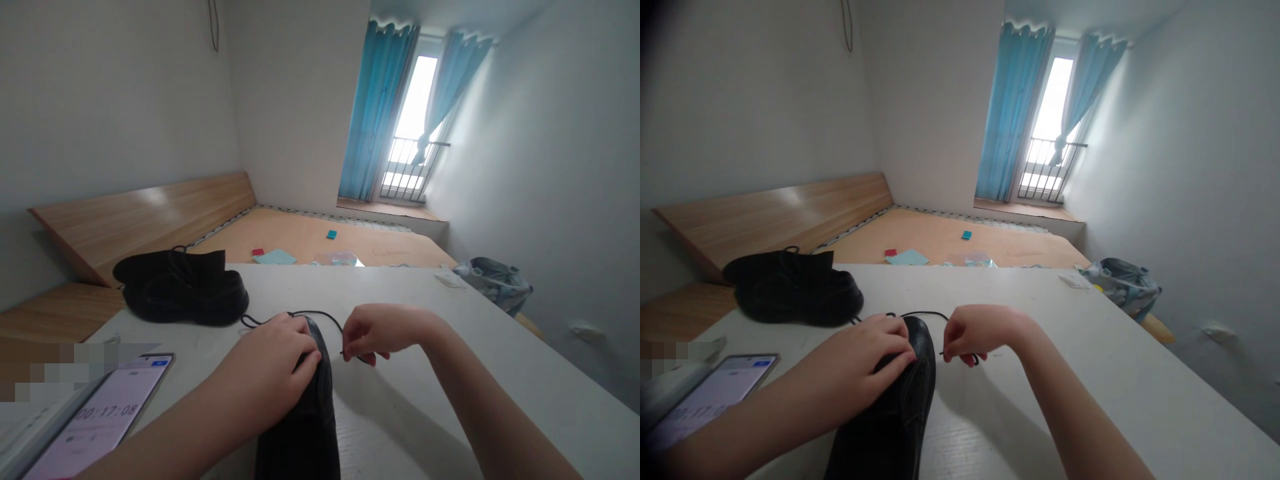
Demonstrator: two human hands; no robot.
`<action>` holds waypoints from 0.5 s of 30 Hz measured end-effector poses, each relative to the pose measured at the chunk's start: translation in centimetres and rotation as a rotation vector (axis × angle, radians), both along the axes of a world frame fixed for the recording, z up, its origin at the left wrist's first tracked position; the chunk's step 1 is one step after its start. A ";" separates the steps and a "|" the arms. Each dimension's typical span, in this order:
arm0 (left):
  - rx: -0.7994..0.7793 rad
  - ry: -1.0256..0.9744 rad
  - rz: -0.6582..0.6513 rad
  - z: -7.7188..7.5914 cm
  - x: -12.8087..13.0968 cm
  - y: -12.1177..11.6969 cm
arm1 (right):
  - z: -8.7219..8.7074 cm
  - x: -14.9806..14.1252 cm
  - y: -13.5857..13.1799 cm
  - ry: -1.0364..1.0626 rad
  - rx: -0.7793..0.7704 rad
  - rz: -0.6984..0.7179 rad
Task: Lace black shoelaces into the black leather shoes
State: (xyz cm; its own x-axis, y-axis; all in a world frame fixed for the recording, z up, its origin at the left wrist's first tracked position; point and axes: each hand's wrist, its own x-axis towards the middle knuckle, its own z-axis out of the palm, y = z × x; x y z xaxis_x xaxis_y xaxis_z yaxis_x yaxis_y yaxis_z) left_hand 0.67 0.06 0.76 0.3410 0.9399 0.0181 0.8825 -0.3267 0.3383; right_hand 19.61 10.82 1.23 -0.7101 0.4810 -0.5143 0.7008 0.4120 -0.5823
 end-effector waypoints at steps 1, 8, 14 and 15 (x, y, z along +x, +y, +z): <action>-0.010 0.005 -0.014 -0.2 0.1 0.2 | 0.0 -0.1 -0.3 -0.031 -0.009 0.023; -0.042 0.018 0.015 -1.4 0.7 0.7 | -0.2 -1.0 -1.6 -0.043 0.007 0.072; -0.048 -0.035 0.032 -2.2 0.8 0.9 | -0.5 -1.5 -1.6 -0.017 -0.042 0.105; -0.047 -0.047 0.034 -2.3 0.8 0.9 | -0.6 -1.5 -1.6 -0.008 -0.062 0.111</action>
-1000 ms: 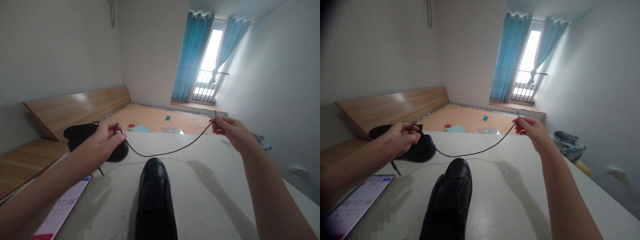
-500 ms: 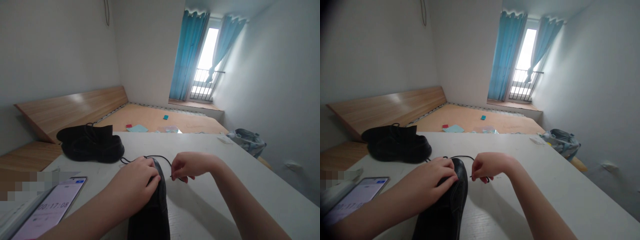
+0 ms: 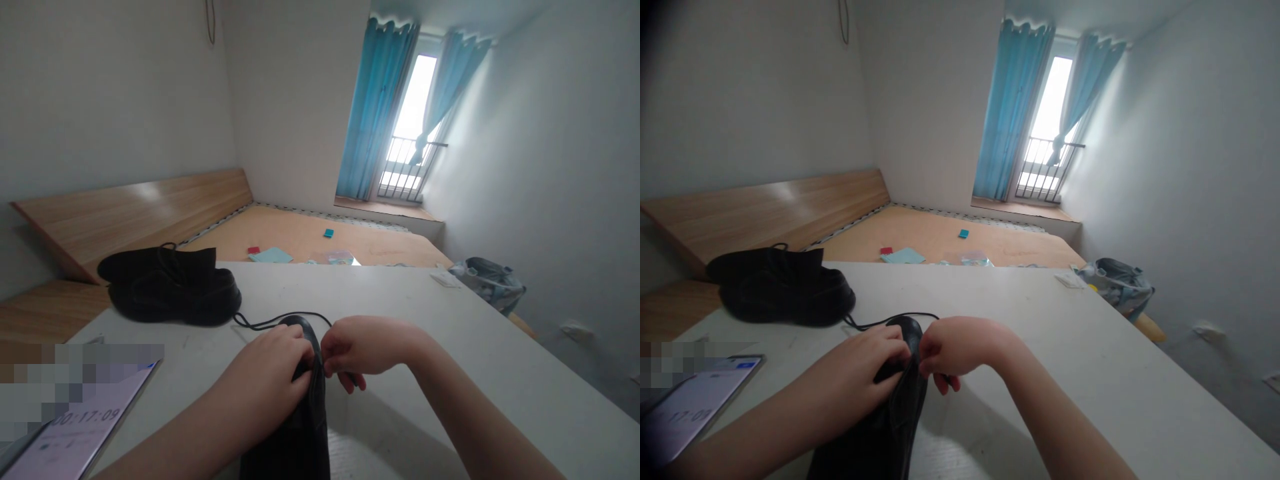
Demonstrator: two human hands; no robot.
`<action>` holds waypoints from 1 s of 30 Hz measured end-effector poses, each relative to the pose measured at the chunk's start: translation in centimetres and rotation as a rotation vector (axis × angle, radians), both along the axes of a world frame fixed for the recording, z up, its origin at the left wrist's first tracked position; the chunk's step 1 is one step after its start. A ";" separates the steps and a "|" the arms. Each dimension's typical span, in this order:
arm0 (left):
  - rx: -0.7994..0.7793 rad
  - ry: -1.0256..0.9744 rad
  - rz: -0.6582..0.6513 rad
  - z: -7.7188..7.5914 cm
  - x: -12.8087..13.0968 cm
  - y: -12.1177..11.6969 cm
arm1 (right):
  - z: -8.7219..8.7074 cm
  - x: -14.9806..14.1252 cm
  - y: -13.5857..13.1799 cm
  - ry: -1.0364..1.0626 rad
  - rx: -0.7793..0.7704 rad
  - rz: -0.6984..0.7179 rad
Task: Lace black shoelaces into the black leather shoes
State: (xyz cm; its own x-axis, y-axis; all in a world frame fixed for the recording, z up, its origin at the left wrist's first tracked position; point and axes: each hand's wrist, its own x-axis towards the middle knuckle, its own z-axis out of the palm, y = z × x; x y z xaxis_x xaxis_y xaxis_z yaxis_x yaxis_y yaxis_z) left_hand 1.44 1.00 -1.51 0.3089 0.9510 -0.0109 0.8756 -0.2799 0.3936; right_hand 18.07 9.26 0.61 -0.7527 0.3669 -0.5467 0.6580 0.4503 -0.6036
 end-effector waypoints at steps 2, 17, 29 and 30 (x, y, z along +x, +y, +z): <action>0.004 -0.018 0.002 -0.2 0.0 0.0 | -0.3 -0.1 0.2 0.017 -0.045 0.003; 0.063 -0.049 0.044 -0.3 0.2 -0.2 | -1.7 0.0 1.3 0.077 -0.230 -0.037; 0.166 -0.115 0.094 1.7 -1.1 -0.3 | 0.3 1.3 1.7 0.009 -0.029 -0.029; 0.208 -0.147 0.117 2.4 -1.6 -0.4 | 0.5 1.5 1.7 -0.004 0.013 -0.040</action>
State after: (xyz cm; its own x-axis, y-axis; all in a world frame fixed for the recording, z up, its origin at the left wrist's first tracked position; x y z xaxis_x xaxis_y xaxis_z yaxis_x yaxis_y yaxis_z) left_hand -0.17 0.62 0.90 0.1803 0.9576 0.2249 0.8448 -0.2679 0.4632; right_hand 19.57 11.00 1.10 -0.7353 0.4034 -0.5446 0.6777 0.4313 -0.5956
